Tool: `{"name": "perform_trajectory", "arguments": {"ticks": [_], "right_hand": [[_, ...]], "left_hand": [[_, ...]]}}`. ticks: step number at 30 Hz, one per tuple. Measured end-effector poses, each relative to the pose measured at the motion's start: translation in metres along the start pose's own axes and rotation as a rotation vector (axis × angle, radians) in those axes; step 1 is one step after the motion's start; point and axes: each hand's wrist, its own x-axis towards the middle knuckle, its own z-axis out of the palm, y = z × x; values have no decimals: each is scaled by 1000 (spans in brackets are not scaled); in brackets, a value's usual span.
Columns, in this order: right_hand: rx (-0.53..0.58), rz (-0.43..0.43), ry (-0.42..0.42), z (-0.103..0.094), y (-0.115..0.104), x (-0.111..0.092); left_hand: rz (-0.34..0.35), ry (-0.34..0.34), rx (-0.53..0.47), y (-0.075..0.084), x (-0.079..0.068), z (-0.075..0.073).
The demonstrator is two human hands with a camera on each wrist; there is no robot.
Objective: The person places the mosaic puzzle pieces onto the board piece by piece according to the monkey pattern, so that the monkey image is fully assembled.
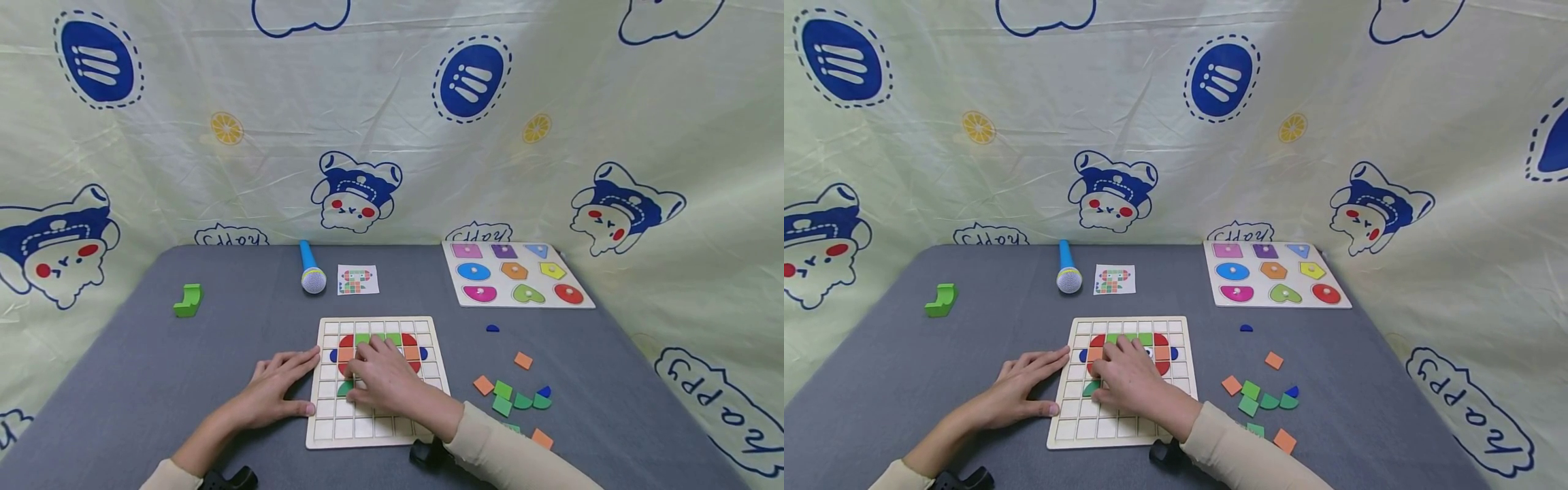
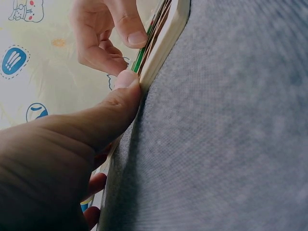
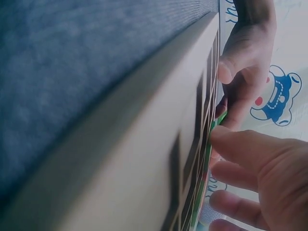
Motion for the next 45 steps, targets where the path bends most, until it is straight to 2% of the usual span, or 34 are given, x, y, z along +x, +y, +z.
{"name": "perform_trajectory", "arguments": {"ticks": [5,9,16,22,35,45], "right_hand": [[14,-1,10,-3,1,-3],[24,10,53,-9,8,-9],[25,25,178,-19,32,-30],[57,83,210,-23,57,-55],[64,187,71,-23,109,-108],[64,206,-17,-24,133,-129]], "left_hand": [[-20,-19,-8,0,1,0],[-29,-28,-18,1,1,0],[-24,-28,-12,0,1,0],[-26,-31,-12,1,1,-1],[-32,-35,-7,1,1,0],[-10,-15,1,1,1,0]]}}
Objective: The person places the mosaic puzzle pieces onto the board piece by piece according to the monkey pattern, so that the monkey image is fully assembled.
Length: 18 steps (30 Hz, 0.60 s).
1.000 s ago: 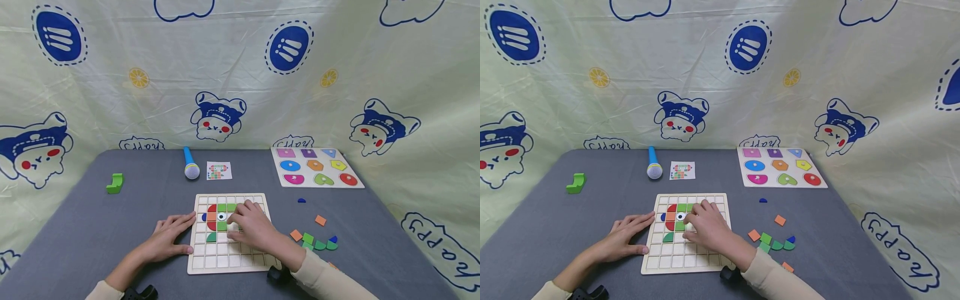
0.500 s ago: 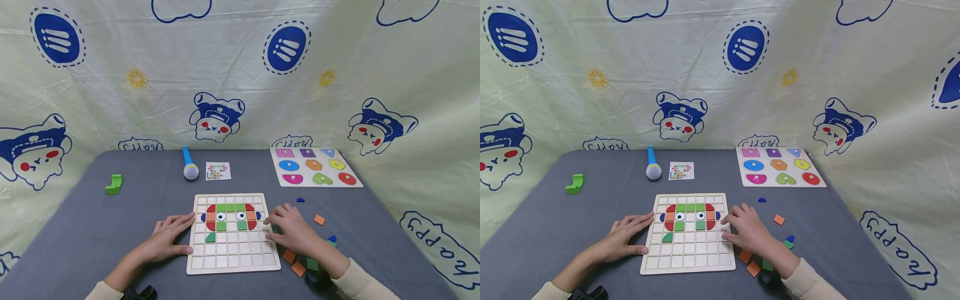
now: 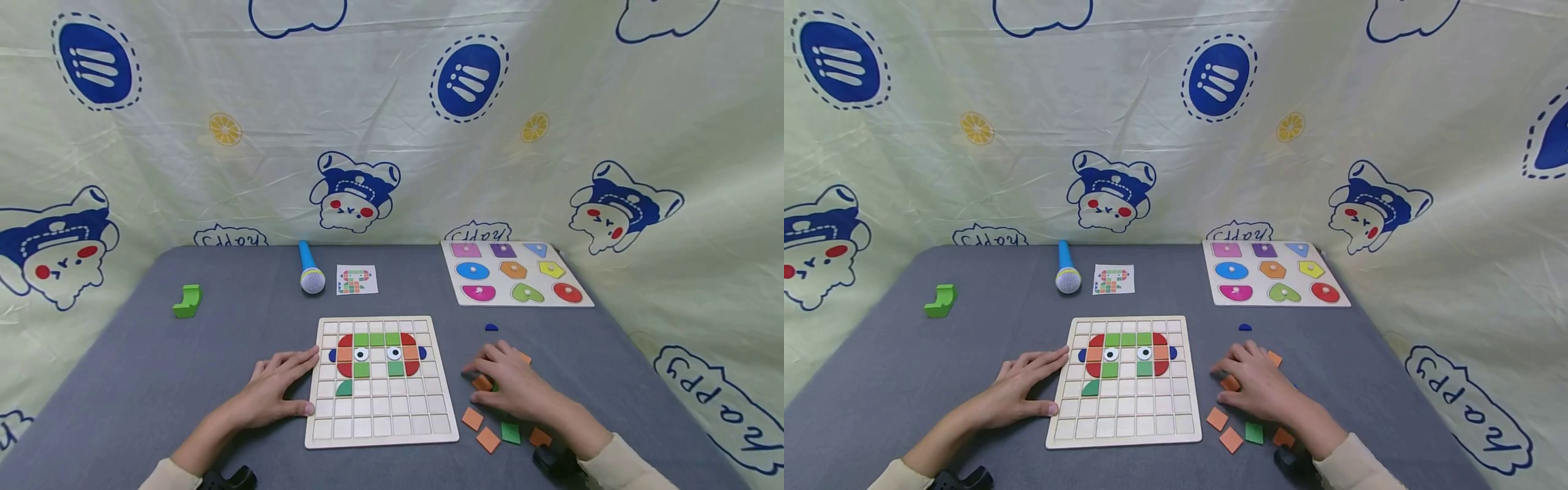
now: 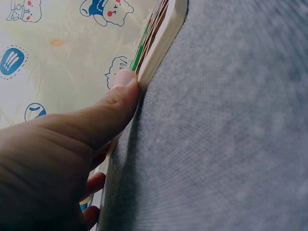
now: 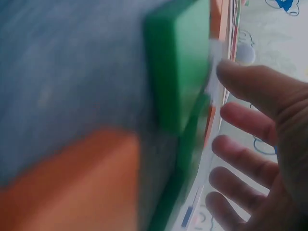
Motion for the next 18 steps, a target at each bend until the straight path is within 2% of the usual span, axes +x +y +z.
{"name": "perform_trajectory", "arguments": {"ticks": [6,11,18], "right_hand": [[31,25,-62,-2,11,-5],[49,13,-45,-3,17,-9],[44,8,-44,-3,22,-11]], "left_hand": [[-8,-5,-1,-1,0,-1],[4,-2,8,0,0,0],[-17,-15,-4,0,0,-1]]}}
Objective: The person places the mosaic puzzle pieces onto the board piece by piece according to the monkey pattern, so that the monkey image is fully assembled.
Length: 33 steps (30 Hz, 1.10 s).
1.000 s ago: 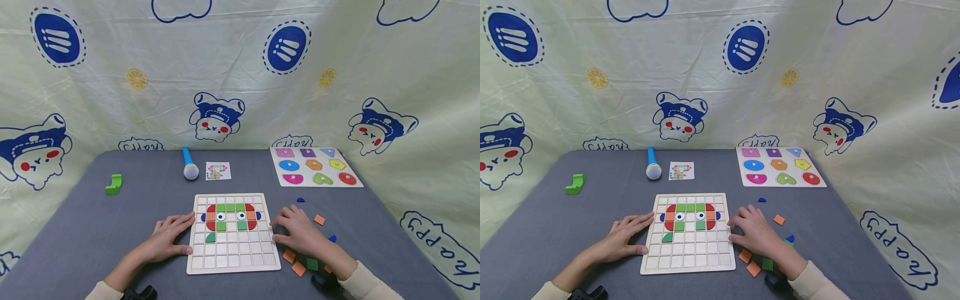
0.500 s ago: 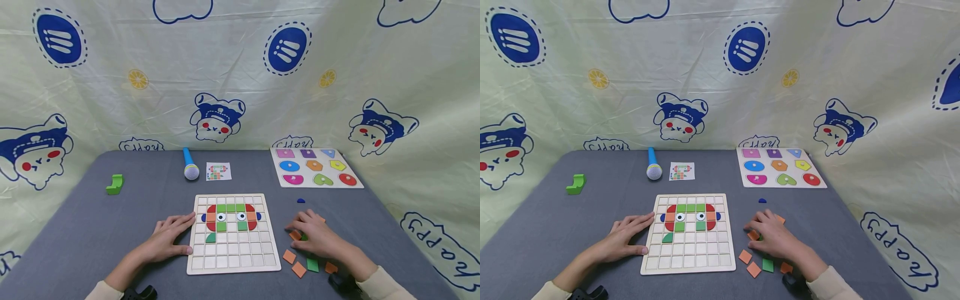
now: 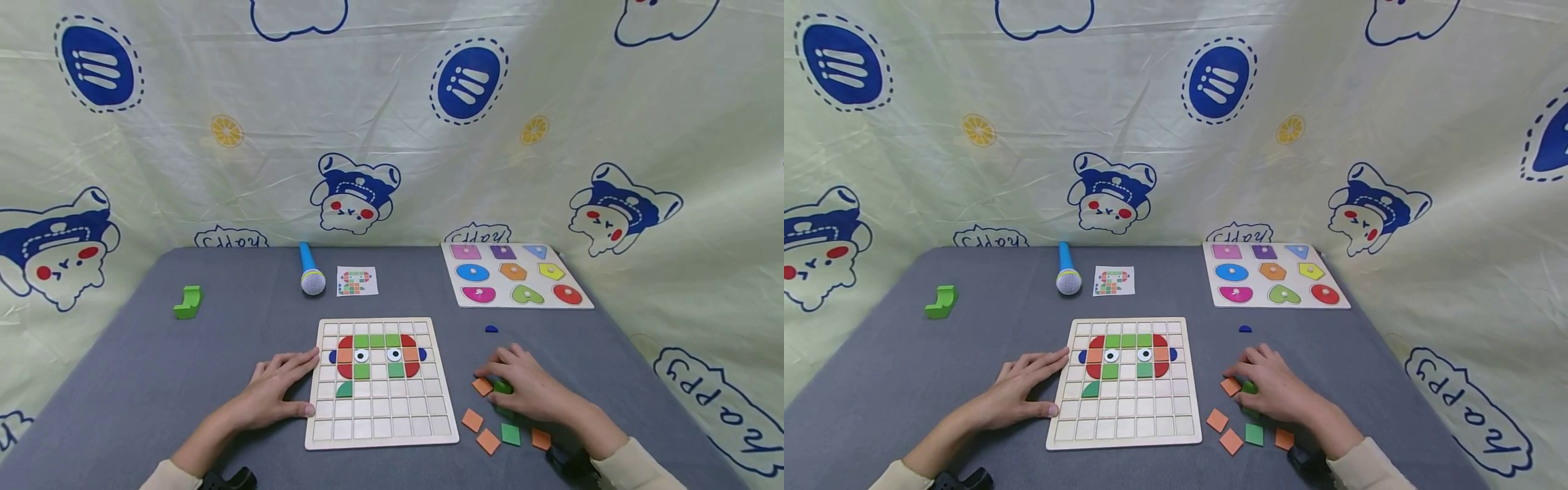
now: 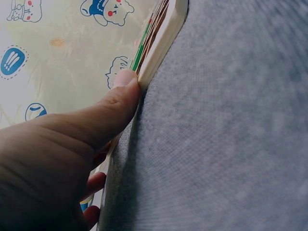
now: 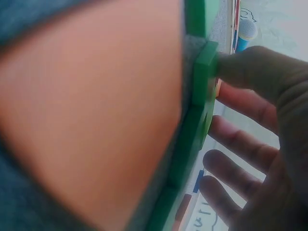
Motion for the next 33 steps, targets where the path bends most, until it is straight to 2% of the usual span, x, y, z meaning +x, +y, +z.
{"name": "perform_trajectory", "arguments": {"ticks": [7,18,22,27,33], "right_hand": [[-12,-24,12,-2,2,-1],[-9,-13,10,-2,3,0],[-15,2,8,-3,1,0],[-14,5,25,-4,-8,3],[-15,-64,39,-4,-28,12]], "left_hand": [[0,6,9,-1,0,1],[29,23,11,1,-2,0],[18,12,7,1,-1,0],[12,10,9,1,-1,0],[20,14,8,1,-1,0]]}}
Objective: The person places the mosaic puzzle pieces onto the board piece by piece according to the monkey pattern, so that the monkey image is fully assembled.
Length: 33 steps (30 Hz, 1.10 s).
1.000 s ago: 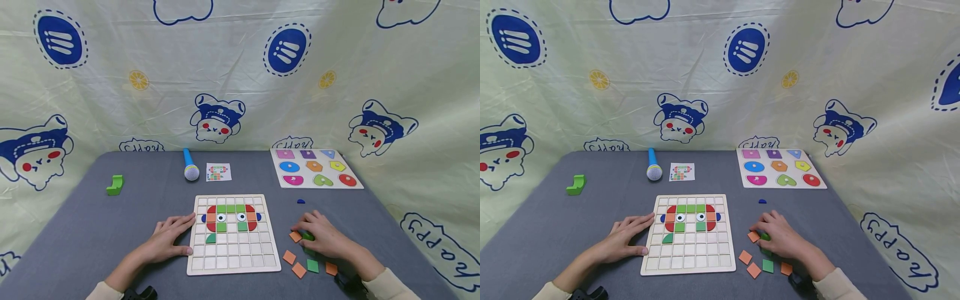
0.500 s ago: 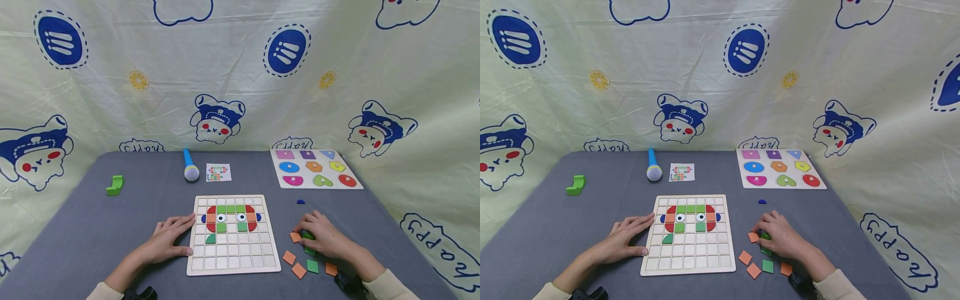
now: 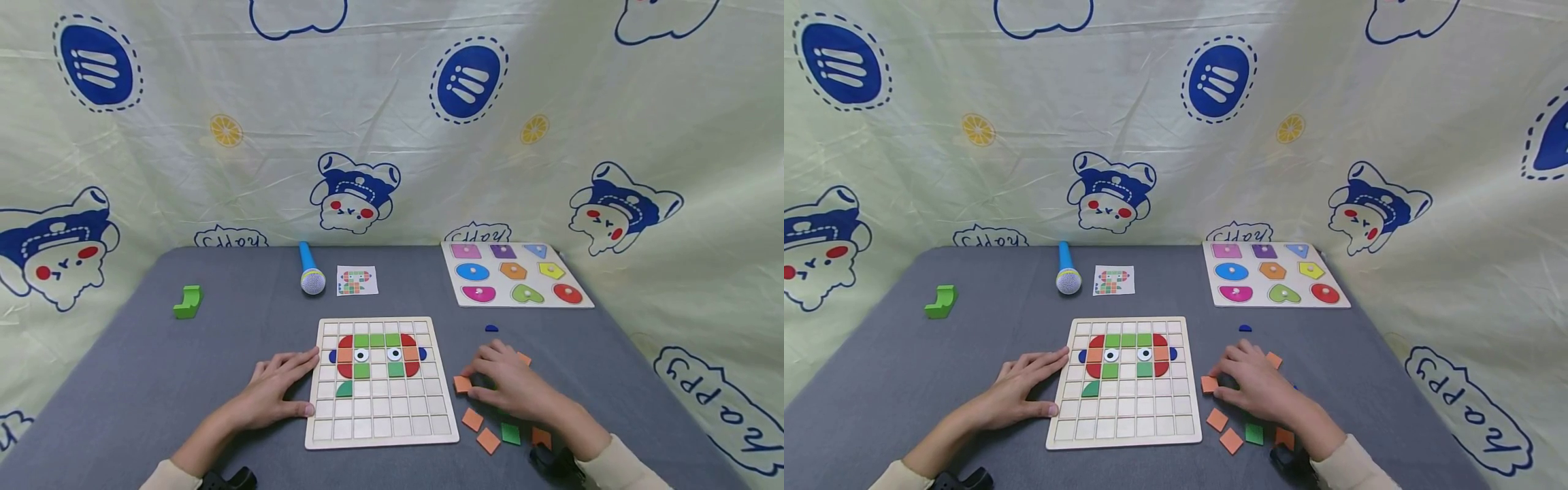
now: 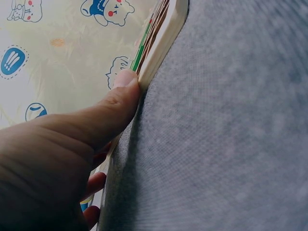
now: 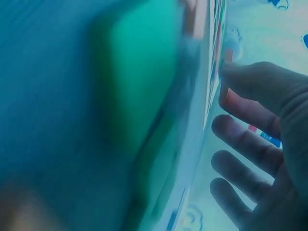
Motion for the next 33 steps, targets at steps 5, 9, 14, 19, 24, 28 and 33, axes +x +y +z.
{"name": "perform_trajectory", "arguments": {"ticks": [5,9,14,19,24,28,33], "right_hand": [[13,-78,27,5,-21,14],[12,-137,61,10,-37,28],[-15,-189,98,17,-58,45],[-55,-212,110,23,-79,60],[-76,-208,105,29,-95,72],[-76,-206,113,32,-102,80],[-75,-195,89,36,-110,86]], "left_hand": [[0,-1,0,0,0,0],[1,-2,-4,1,0,-1],[4,1,-1,0,1,-1],[-5,3,-4,-1,1,0],[-3,3,-4,-2,1,0],[2,4,-10,-1,1,0],[22,20,-13,-1,0,0]]}}
